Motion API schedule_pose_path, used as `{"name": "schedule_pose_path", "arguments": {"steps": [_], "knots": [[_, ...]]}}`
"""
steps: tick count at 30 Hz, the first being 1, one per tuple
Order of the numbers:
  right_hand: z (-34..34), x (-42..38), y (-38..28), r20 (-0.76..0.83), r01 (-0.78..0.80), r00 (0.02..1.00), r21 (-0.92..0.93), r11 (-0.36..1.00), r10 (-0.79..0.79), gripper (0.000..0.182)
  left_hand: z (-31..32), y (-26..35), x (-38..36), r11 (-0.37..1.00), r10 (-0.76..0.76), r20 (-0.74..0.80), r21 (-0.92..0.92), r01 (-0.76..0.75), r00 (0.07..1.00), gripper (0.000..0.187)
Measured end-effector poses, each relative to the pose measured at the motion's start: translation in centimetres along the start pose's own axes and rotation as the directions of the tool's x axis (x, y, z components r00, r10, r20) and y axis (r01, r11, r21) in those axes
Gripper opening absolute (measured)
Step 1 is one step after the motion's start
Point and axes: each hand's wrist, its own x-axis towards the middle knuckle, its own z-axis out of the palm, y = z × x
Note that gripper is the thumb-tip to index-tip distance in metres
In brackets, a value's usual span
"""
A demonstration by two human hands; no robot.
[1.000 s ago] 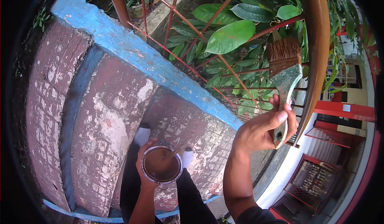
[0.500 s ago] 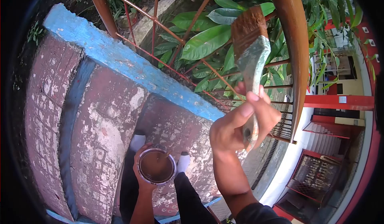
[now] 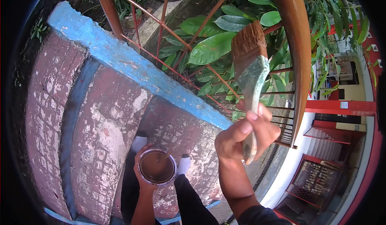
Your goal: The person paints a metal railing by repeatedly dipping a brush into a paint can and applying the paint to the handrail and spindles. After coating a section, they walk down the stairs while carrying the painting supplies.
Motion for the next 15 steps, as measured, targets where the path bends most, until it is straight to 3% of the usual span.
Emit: {"name": "schedule_pose_path", "arguments": {"steps": [5,7,9,13,15], "knots": [[0.4,0.8,1.4,-0.133,-0.057,0.990,-0.006,0.998,0.056,0.020,0.4,0.8,0.4,0.993,0.091,0.032,0.076,-0.093,0.995,0.083],[-0.5,0.8,1.3,-0.040,-0.012,0.999,-0.072,0.997,0.009,0.017,0.5,0.4,0.3,0.993,0.078,0.030,0.091,-0.080,0.997,0.083],[-1.1,0.4,0.4,-0.033,-0.021,0.999,-0.075,0.997,0.019,0.016,0.4,0.0,0.4,0.999,0.045,0.032,-0.014,-0.044,0.998,0.083],[-2.3,0.6,0.6,-0.025,-0.020,1.000,-0.081,0.996,0.018,0.016,0.3,0.4,0.3,1.000,0.013,0.021,0.003,-0.013,1.000,0.082],[-2.8,2.0,0.6,0.137,0.128,0.984,-0.110,0.986,-0.113,0.017,0.5,0.8,0.4,0.988,0.131,0.051,0.077,-0.134,0.990,0.082]]}}
